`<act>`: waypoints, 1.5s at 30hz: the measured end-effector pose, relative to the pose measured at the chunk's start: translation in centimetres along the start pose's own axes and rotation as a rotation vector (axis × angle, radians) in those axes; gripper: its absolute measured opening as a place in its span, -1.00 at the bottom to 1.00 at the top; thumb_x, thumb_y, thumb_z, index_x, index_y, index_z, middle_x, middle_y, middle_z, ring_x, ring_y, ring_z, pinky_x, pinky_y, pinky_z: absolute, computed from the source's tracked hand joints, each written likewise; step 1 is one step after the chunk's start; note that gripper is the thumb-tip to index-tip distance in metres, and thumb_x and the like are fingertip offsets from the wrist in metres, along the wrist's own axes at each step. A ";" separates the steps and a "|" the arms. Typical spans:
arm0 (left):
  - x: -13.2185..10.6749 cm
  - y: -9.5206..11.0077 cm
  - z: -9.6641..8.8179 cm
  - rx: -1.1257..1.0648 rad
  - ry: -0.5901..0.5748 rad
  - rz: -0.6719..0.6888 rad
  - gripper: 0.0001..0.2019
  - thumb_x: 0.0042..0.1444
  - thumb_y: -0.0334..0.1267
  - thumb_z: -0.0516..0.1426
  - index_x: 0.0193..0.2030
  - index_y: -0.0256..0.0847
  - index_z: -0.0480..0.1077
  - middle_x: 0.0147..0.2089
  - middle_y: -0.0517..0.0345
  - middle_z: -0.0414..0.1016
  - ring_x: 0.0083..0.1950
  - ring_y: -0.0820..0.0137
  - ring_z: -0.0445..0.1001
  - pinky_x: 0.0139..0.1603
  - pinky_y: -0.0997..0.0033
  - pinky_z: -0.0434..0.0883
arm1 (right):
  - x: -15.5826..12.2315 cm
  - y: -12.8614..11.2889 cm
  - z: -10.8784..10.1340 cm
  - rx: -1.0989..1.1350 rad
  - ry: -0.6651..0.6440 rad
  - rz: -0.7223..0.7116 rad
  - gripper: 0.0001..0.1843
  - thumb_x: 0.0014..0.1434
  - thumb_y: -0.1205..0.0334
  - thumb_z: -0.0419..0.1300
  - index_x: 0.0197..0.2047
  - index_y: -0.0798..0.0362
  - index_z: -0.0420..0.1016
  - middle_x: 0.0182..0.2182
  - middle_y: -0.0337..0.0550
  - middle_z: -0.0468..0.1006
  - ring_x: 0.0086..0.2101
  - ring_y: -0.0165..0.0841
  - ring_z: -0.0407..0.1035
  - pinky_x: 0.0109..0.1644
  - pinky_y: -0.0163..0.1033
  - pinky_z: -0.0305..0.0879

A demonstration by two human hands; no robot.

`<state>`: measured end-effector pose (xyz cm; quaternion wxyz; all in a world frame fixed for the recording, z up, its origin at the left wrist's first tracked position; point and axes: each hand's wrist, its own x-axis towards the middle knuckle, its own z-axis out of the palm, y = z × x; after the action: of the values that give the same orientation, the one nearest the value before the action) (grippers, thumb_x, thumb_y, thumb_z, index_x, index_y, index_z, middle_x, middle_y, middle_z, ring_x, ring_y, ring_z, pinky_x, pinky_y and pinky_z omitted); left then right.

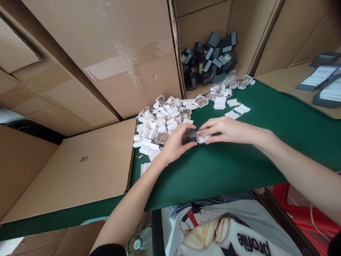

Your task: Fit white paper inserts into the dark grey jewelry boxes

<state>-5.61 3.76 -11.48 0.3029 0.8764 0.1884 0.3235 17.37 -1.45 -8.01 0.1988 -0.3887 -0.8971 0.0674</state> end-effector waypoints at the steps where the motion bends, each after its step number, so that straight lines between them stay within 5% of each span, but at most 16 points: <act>1: 0.0 0.1 -0.1 0.004 0.001 -0.002 -0.60 0.08 -0.32 0.21 0.06 -0.09 0.27 0.06 0.05 0.34 0.06 0.36 0.37 0.01 0.28 0.52 | 0.0 0.0 0.0 0.001 -0.002 -0.002 -0.74 0.24 0.11 0.14 -0.09 -0.06 0.60 -0.05 -0.15 0.55 -0.12 -0.27 0.44 -0.11 -0.19 0.37; 13: 0.1 0.7 -1.0 0.111 -0.038 0.023 -0.59 0.06 -0.33 0.22 0.06 -0.11 0.26 0.04 0.07 0.38 0.02 0.36 0.40 0.00 0.27 0.50 | 0.3 -0.7 1.2 -0.111 0.097 -0.088 -0.78 0.21 0.24 0.11 -0.21 -0.01 0.60 -0.23 -0.11 0.59 -0.21 -0.25 0.41 -0.16 -0.16 0.38; 24: 0.0 0.5 -0.6 0.050 -0.012 0.031 -0.60 0.06 -0.32 0.23 0.06 -0.11 0.29 0.03 0.08 0.38 -0.01 0.41 0.40 -0.03 0.36 0.53 | 0.4 -0.3 1.1 -0.127 -0.001 -0.129 -0.75 0.28 0.19 0.08 -0.14 0.00 0.57 -0.14 -0.11 0.57 -0.15 -0.26 0.40 -0.11 -0.16 0.36; 40: 0.0 0.0 -2.6 0.125 -0.023 -0.072 -0.62 0.07 -0.35 0.19 0.04 -0.08 0.27 0.09 0.11 0.35 0.05 0.38 0.37 0.07 0.29 0.44 | 0.7 1.5 3.2 0.414 0.221 0.185 -0.61 0.14 0.03 0.22 0.00 0.00 0.45 0.09 -0.13 0.46 0.02 -0.22 0.40 0.06 -0.14 0.33; 45: -0.1 -0.3 -2.1 0.108 -0.038 -0.110 -0.53 0.02 -0.30 0.23 0.06 -0.07 0.18 0.09 0.09 0.34 0.05 0.31 0.38 0.02 0.26 0.41 | 0.4 2.0 2.0 0.313 0.277 0.191 -0.78 0.18 0.09 0.18 -0.33 0.05 0.54 -0.23 -0.11 0.55 -0.21 -0.28 0.44 -0.09 -0.16 0.33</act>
<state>-7.14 4.83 -10.47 0.2763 0.8857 0.2476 0.2790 17.65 0.28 -10.27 0.3706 -0.4419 -0.7990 0.1701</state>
